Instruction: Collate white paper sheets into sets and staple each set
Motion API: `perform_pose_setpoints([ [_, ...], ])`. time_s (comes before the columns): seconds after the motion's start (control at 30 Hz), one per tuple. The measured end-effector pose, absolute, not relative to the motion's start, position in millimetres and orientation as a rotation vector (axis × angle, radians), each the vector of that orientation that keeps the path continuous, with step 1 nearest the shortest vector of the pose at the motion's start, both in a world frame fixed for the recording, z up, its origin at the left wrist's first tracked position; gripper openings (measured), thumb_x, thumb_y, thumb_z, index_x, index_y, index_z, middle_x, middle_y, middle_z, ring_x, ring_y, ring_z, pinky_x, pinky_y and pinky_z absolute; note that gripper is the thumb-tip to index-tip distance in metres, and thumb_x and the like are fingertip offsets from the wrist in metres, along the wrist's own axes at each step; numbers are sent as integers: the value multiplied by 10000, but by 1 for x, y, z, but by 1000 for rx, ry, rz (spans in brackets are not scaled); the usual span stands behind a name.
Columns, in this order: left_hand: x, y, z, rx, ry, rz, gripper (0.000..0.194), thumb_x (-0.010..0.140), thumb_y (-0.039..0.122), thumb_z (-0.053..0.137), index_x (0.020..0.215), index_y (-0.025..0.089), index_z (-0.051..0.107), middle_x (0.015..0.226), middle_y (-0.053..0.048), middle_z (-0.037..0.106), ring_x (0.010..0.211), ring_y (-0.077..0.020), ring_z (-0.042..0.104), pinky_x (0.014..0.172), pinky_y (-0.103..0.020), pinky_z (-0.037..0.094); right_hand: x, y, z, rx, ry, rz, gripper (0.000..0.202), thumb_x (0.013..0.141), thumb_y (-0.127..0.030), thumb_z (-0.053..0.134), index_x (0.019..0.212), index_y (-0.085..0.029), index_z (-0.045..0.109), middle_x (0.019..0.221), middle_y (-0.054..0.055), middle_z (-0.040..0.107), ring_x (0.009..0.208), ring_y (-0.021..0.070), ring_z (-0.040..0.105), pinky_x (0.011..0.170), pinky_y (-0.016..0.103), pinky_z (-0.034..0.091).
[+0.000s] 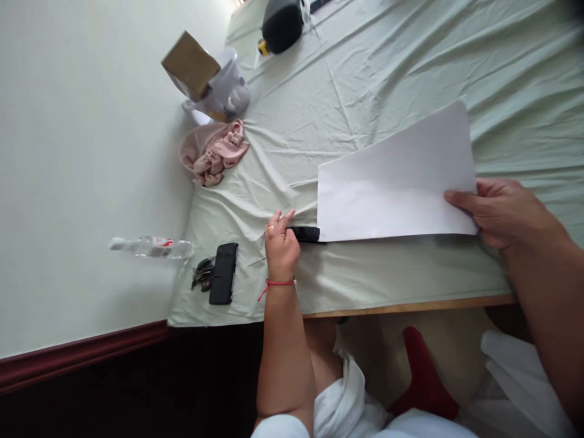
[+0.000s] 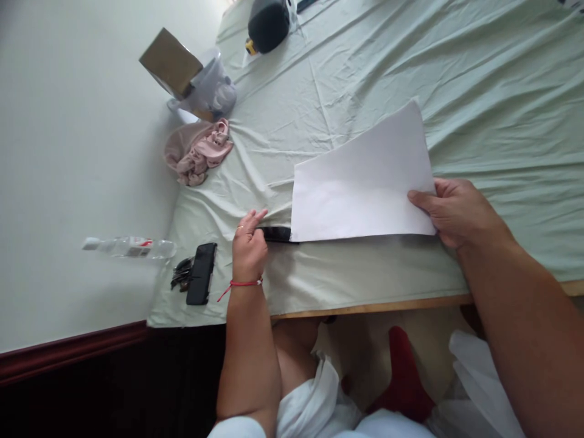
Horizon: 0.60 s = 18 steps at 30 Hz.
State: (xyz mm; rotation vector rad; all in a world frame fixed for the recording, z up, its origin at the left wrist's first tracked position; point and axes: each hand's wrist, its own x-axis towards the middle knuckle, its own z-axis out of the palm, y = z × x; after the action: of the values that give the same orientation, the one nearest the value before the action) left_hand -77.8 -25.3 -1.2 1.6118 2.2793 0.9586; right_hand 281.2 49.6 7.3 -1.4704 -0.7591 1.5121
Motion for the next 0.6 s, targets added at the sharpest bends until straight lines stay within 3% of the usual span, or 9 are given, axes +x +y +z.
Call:
perform_pose_setpoints([
  [0.07,-75,-23,-5,1584,2256,1080,367,987,253,550,1287,283,759,1505,-90,626,1512,-273,453,1312,-492,248,280,49,7,-1466,-757,1514,115,809,-81,731,832,-180,785,758,12,764,577,95,664,538,150,561],
  [0.17,-68,-20,-11,1497,2231,1088,375,1036,455,542,1326,307,728,1562,-90,585,1576,-300,353,1323,-591,108,279,48,9,-1474,-750,1512,118,809,-73,728,824,-176,782,751,16,761,569,92,657,525,145,550],
  [0.27,-57,-20,-10,1540,2294,822,420,1062,444,485,1419,311,662,1641,-100,496,1602,-335,297,1280,-706,3,279,48,10,-1493,-752,1514,112,819,-76,723,817,-174,778,732,14,751,553,91,649,510,147,543],
  [0.43,-35,-24,5,1746,2458,148,526,1101,365,340,1614,301,435,1743,-72,304,1652,-318,127,1250,-769,24,282,51,4,-1536,-804,1485,88,823,-94,727,829,-167,776,741,15,750,540,85,642,485,137,525],
  [0.5,-30,-25,8,1750,2462,71,535,1107,377,313,1628,305,410,1750,-61,287,1654,-310,115,1260,-759,53,282,52,3,-1519,-810,1500,100,824,-97,724,865,-167,784,757,20,755,577,93,668,522,143,550],
  [0.6,-28,-23,4,1733,2478,158,508,1103,378,336,1579,298,493,1731,-77,337,1645,-336,157,1256,-767,101,281,52,3,-1518,-823,1511,109,826,-100,720,873,-174,786,771,24,759,608,102,684,531,148,552],
])
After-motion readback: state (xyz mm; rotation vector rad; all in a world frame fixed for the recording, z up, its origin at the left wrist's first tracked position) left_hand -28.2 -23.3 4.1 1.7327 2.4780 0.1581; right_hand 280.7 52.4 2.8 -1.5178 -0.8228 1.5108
